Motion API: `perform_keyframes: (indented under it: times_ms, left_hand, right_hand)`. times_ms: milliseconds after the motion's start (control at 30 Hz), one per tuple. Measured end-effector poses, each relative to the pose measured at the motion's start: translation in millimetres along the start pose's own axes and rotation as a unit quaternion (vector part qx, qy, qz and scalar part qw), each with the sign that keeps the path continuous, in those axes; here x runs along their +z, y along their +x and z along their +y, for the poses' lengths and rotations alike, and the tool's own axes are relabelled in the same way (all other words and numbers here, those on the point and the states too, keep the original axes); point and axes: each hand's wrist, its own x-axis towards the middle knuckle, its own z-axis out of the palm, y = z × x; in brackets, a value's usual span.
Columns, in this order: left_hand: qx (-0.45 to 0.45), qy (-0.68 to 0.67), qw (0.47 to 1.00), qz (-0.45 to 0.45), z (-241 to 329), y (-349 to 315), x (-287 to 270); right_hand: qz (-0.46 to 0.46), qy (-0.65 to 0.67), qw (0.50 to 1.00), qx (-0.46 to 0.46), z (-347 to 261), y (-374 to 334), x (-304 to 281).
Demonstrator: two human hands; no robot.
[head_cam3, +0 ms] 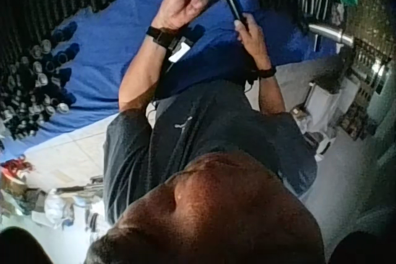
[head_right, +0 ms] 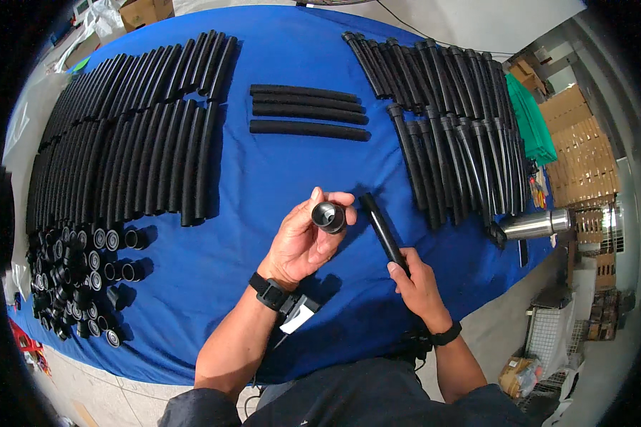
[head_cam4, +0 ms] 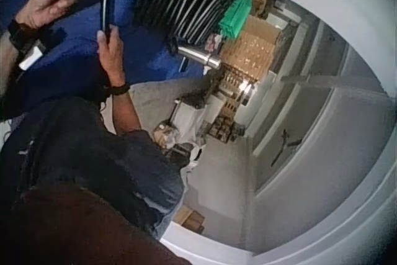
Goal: The person repeatedly picks up a black cylindrical pole and a small black cap, inserts the cap into the pole's end, and places the assembled unit on a blue-covered table. The person handles the items one at a time, organizing them into a growing pile.
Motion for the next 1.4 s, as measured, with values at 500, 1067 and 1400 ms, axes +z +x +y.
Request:
perform_keyframes:
  times_ms: [500, 1067, 1400]
  left_hand:
    - [0.162, 0.035, 0.977, 0.135, 8.7, 1.3, -2.5]
    - [0.147, 0.033, 0.973, 0.177, 5.1, 3.6, 1.4]
    - [0.192, 0.115, 0.950, 0.217, 3.2, 0.3, 8.5]
  right_hand:
    - [-0.144, 0.289, 0.946, -0.010, -26.1, -34.1, 4.6]
    - [-0.238, 0.383, 0.889, 0.083, -52.2, -36.0, 39.6]
    - [-0.189, 0.237, 0.951, 0.055, -67.1, -39.2, 43.2]
